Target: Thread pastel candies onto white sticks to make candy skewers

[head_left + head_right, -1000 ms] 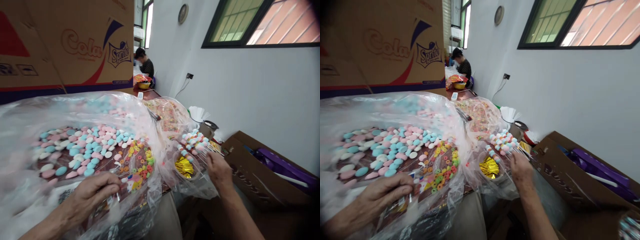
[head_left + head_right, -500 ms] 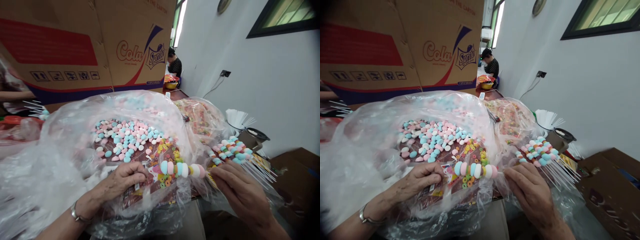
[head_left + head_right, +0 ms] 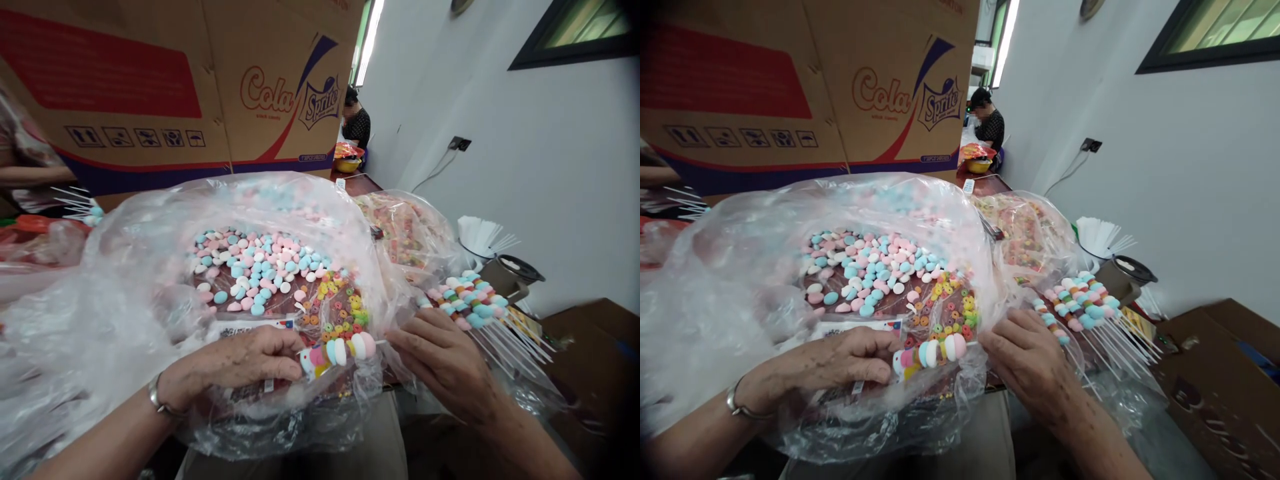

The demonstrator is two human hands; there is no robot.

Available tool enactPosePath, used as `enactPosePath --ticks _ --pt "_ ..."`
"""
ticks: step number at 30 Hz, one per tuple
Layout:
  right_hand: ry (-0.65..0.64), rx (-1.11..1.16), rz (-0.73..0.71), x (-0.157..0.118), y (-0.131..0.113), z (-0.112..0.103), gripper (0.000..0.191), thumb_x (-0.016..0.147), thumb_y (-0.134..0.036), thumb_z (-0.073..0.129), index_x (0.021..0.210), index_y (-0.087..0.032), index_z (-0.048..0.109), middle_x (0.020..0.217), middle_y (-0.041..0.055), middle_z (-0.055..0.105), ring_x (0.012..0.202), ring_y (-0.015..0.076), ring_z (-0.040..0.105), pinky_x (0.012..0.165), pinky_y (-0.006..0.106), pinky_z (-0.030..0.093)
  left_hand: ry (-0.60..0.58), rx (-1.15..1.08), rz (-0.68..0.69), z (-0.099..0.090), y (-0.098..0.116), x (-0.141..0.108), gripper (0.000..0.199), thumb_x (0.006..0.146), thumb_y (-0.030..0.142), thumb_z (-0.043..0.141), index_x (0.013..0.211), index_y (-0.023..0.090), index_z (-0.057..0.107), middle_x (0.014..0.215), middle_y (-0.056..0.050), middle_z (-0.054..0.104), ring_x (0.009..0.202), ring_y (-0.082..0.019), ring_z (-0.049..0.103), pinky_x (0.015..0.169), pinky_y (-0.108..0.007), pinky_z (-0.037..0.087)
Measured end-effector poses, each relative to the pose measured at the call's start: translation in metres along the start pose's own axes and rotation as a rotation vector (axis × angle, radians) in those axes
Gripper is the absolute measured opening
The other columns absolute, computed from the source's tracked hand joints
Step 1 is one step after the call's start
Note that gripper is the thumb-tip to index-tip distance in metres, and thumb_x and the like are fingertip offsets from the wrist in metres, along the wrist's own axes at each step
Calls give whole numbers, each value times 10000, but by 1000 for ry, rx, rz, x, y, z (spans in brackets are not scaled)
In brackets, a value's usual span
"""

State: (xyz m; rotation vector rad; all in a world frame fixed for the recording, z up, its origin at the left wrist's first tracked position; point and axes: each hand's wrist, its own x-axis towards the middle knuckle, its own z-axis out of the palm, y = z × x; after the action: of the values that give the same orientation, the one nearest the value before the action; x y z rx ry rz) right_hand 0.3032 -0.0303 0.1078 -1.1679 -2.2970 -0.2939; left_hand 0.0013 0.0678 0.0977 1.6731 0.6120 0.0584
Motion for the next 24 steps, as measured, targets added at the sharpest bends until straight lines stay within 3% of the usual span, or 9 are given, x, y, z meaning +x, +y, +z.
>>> enactPosePath --ticks 7,10,14,21,24 --pt "-178 139 -7 20 -5 13 243 988 -142 461 836 -197 642 702 15 598 692 170 487 662 314 349 -47 -183 -106 10 4 10 211 829 357 680 945 186 640 753 32 562 610 -122 480 518 -216 367" --pt "-239 162 -5 25 -8 23 262 968 -118 455 777 -201 613 699 10 585 696 169 486 668 313 334 17 -174 -62 13 -6 18 211 773 318 736 914 178 664 787 24 588 665 -130 485 543 -217 347" --pt "-214 177 1 29 -6 29 261 963 -136 471 743 -199 598 687 11 584 685 170 481 664 311 324 48 -221 -2 16 -18 21 289 747 347 766 955 174 665 807 22 607 694 -143 497 597 -239 348" --pt "-321 239 -55 33 -12 37 267 938 -123 463 722 -196 604 690 6 596 671 158 499 652 299 334 190 165 167 26 -18 13 298 857 401 702 1076 208 646 909 -6 617 798 -183 511 685 -266 365" --pt "-311 281 12 32 -17 47 264 940 -121 461 732 -188 608 706 8 619 674 155 514 664 291 361 209 228 252 29 -18 14 382 894 411 671 1217 228 582 1014 -29 631 857 -201 534 736 -281 397"
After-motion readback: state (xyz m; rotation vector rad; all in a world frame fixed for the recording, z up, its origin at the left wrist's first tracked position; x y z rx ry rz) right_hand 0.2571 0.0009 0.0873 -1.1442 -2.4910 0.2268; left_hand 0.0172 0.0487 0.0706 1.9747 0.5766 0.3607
